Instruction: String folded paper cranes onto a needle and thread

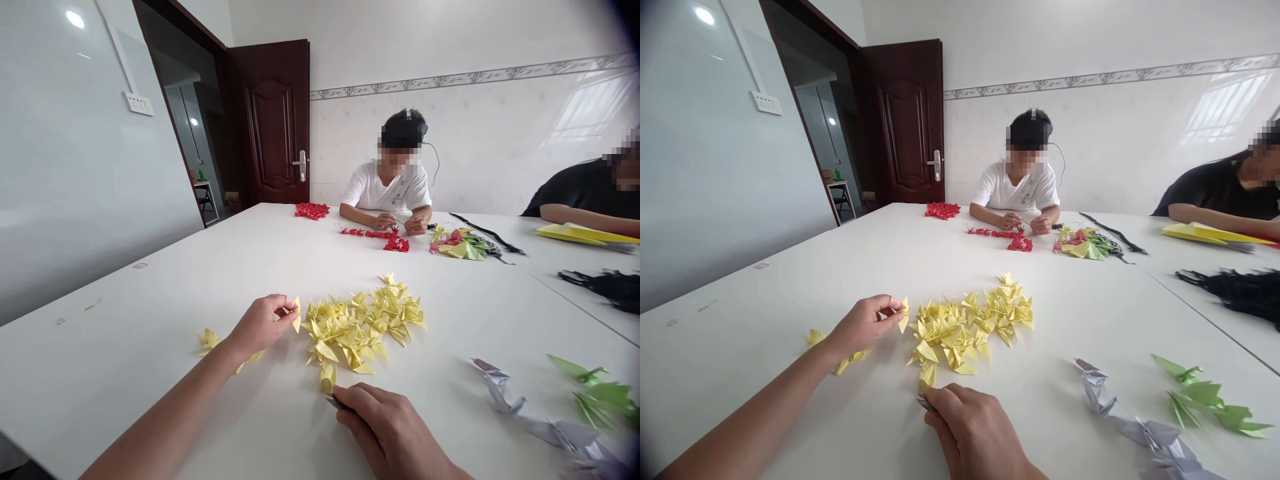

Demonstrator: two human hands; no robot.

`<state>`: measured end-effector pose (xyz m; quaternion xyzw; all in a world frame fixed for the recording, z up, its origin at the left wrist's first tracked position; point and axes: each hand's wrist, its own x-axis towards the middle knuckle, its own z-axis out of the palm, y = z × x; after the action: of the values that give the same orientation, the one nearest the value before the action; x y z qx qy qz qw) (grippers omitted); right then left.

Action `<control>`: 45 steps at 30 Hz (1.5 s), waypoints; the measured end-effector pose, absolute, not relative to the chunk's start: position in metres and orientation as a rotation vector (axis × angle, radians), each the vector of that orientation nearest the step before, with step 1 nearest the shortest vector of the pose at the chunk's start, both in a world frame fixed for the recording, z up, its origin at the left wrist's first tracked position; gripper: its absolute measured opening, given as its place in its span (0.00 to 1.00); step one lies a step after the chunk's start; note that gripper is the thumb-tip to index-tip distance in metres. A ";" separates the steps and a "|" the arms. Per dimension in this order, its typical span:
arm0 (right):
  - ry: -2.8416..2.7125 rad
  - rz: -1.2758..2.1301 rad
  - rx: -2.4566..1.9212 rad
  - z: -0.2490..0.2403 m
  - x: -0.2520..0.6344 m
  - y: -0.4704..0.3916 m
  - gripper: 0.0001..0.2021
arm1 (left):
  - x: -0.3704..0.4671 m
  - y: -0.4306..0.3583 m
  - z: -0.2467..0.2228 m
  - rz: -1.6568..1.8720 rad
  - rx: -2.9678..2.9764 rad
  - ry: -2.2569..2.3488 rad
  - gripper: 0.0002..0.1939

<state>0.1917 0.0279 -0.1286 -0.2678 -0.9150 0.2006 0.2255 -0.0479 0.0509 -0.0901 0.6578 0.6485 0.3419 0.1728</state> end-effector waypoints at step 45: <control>-1.668 1.405 -1.042 -0.120 0.191 0.037 0.18 | 0.005 0.015 -0.093 0.929 2.682 1.006 0.38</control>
<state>0.1913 0.0367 -0.1197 -0.4030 -0.6455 0.5434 0.3544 0.0050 0.0153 -0.0932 0.8888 0.3333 0.3078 0.0649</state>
